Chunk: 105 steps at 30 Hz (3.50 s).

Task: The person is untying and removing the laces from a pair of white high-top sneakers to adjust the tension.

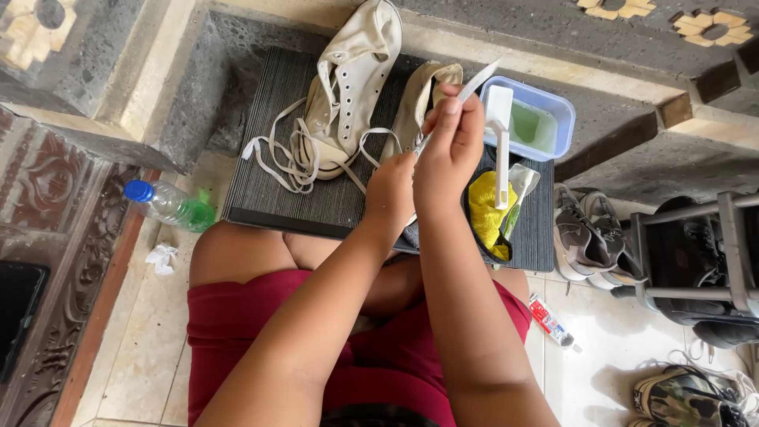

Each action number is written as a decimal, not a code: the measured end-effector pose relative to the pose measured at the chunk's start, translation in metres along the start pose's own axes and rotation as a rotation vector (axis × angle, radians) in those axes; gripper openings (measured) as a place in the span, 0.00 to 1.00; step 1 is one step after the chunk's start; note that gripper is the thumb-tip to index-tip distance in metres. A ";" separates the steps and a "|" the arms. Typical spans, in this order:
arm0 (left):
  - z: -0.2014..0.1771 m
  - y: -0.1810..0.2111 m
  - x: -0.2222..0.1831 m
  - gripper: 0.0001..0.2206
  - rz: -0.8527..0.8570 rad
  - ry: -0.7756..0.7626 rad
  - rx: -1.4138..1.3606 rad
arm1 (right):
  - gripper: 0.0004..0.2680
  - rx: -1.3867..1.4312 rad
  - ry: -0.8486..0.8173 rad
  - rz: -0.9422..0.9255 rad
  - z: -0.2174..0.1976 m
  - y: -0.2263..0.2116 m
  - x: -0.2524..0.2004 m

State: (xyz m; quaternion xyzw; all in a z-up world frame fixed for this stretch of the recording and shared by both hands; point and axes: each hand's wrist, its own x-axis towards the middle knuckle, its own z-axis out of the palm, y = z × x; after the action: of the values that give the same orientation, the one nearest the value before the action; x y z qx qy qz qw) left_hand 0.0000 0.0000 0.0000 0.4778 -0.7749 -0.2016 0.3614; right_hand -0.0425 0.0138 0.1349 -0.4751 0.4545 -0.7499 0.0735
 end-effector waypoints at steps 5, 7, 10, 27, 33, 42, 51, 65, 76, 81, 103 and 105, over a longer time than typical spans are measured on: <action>-0.007 0.011 -0.001 0.14 0.086 0.139 0.101 | 0.11 0.058 -0.015 0.007 -0.004 -0.006 0.014; 0.000 0.009 0.000 0.19 0.115 0.197 0.194 | 0.11 0.062 -0.023 0.005 -0.007 -0.012 0.020; 0.010 0.005 0.001 0.24 0.149 0.292 0.247 | 0.10 0.014 -0.036 0.068 -0.008 -0.027 0.026; -0.003 0.009 0.001 0.06 0.149 0.822 0.449 | 0.14 0.101 0.074 0.415 -0.025 0.071 -0.037; -0.002 -0.004 -0.004 0.18 0.073 0.774 0.383 | 0.13 0.094 0.032 0.625 -0.023 0.083 -0.058; -0.004 -0.021 0.005 0.12 0.110 0.581 -0.347 | 0.04 -0.276 -0.339 0.416 -0.029 0.077 -0.062; -0.001 -0.013 0.009 0.03 -0.270 0.648 -0.454 | 0.03 -0.419 -0.418 0.279 -0.031 0.073 -0.061; 0.032 -0.011 0.053 0.04 -0.551 0.733 -0.724 | 0.09 -0.639 -0.070 0.045 -0.040 0.111 -0.070; 0.032 -0.024 0.046 0.12 -0.251 0.691 -0.478 | 0.11 -1.040 -0.061 -0.019 -0.023 0.129 -0.063; 0.027 -0.010 0.048 0.06 -0.221 0.577 -0.450 | 0.02 -1.045 0.073 0.059 -0.031 0.172 -0.055; 0.017 -0.006 0.048 0.03 -0.106 0.379 -0.298 | 0.04 -0.931 -0.024 -0.156 -0.044 0.151 -0.048; 0.017 -0.007 0.048 0.04 -0.097 0.399 -0.306 | 0.05 -0.961 -0.040 -0.175 -0.046 0.155 -0.049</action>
State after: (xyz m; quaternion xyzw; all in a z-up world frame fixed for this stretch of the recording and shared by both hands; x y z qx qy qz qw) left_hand -0.0228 -0.0464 0.0019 0.4845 -0.6249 -0.2352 0.5652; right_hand -0.1018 -0.0216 -0.0194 -0.5060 0.7062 -0.4491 -0.2087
